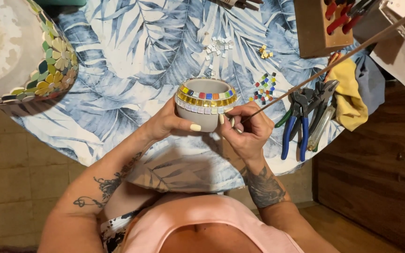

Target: Applying small mosaic tiles to a ceramic pot using adhesive and a wooden stick for precision.

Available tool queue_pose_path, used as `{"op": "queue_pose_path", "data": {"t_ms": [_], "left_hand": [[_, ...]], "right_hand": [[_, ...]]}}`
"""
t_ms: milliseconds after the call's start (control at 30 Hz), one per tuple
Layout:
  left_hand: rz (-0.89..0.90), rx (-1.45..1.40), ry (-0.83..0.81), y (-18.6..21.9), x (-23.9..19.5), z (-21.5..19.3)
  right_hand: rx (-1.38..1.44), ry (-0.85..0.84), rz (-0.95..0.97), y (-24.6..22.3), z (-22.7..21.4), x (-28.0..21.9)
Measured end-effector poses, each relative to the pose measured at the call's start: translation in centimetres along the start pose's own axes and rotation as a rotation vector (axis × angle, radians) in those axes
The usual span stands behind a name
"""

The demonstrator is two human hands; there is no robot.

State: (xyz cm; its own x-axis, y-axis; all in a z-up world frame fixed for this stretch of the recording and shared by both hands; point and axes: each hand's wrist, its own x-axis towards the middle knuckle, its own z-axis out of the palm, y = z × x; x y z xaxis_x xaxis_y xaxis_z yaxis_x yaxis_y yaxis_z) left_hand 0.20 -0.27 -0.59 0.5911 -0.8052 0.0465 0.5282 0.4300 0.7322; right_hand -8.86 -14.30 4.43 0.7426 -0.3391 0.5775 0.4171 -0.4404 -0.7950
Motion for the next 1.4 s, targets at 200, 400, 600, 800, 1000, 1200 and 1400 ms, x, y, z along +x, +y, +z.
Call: {"op": "queue_pose_path", "data": {"t_ms": [200, 400, 600, 800, 1000, 1200, 1400], "left_hand": [[-0.002, 0.01, -0.001, 0.2, 0.1, -0.1], [-0.02, 0.024, 0.019, 1.0, -0.3, 1.0], [-0.036, -0.004, 0.025, 2.1, -0.5, 1.9], [-0.033, -0.011, 0.029, 2.1, -0.7, 2.3], [-0.043, -0.045, 0.025, -0.2, -0.5, 0.3], [-0.003, -0.03, 0.026, 0.3, -0.9, 0.8], [0.063, -0.029, -0.057, 1.6, -1.1, 0.8]], "right_hand": [[0.008, 0.009, 0.017, 0.1, -0.1, -0.1], [0.255, 0.263, 0.05, 3.8, -2.5, -2.2], [0.359, 0.285, 0.033, 0.4, -0.8, 0.3], [0.166, 0.294, 0.055, 2.0, -1.6, -0.2], [-0.806, 0.006, 0.096, 1.4, -5.3, 2.5], [-0.782, 0.071, 0.012, 0.5, -4.4, 2.2], [0.418, -0.223, 0.728, 0.1, -2.0, -2.5]]}}
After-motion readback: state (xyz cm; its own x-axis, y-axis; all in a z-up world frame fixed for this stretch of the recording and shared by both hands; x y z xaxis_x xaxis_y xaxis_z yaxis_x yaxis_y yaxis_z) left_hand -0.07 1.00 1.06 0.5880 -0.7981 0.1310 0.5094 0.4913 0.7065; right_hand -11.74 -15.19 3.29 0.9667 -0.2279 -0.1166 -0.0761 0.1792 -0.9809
